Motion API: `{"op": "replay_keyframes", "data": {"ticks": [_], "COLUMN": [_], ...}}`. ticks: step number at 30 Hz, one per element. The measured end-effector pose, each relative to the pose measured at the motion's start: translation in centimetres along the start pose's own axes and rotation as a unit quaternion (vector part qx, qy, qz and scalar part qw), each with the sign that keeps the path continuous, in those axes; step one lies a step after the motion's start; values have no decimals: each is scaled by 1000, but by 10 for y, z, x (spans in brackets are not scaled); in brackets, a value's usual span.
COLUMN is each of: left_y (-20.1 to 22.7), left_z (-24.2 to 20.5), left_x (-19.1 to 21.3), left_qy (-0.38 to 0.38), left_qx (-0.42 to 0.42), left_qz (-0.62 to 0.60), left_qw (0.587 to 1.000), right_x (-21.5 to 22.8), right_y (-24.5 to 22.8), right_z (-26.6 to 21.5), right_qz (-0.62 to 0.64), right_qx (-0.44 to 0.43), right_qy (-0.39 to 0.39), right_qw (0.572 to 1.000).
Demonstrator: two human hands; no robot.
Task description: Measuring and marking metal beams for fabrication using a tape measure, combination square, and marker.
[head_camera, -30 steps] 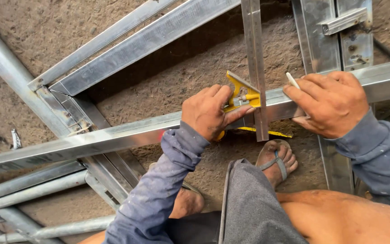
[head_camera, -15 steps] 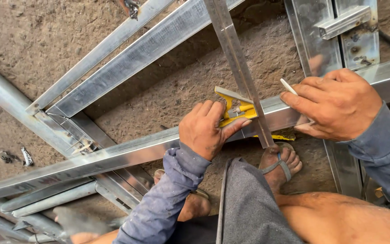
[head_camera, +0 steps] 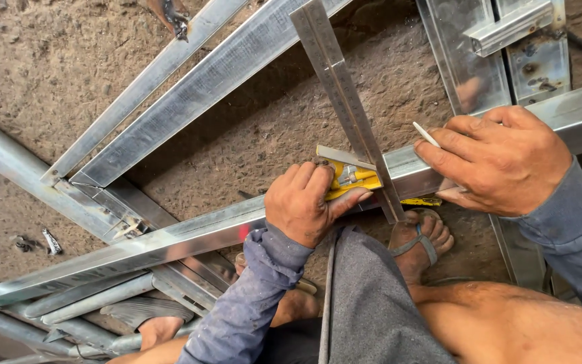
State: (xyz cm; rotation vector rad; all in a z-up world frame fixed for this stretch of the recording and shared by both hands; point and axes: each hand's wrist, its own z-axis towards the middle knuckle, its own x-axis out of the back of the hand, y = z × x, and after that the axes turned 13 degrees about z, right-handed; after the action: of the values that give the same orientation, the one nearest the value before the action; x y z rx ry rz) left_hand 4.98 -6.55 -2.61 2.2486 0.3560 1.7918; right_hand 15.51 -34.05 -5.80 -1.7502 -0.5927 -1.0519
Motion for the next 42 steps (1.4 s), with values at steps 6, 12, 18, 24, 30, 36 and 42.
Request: {"op": "replay_keyframes", "data": {"ticks": [6,12,18,24,30,36,42], "left_y": [-3,-2,-3,-2,1,2,1], "left_z": [3,1,4,3,-3,-3,-4], "left_x": [1,-2,0,-1,-1,0,-1], "left_qy": [-27,-16,-30,-20,19,20,35], "left_qx": [0,0,0,-2,-12,-14,-18], "left_qz": [-4,-6,0,3,9,6,8], "left_qw": [1000,1000,1000,1000,1000,1000,999], "right_x": [-4,0,1,16,-10,-37,-44], "right_y": [4,0,0,-10,-51,-87,-93], "right_z": [1,2,5,8,-21,-19,-9], "right_qz": [17,3,5,47,282,344,291], "right_qx": [6,-5,-4,-15,-49,-97,-114], "right_qy": [2,1,19,43,224,287,318], "right_qw": [1000,1000,1000,998,932,889,895]}}
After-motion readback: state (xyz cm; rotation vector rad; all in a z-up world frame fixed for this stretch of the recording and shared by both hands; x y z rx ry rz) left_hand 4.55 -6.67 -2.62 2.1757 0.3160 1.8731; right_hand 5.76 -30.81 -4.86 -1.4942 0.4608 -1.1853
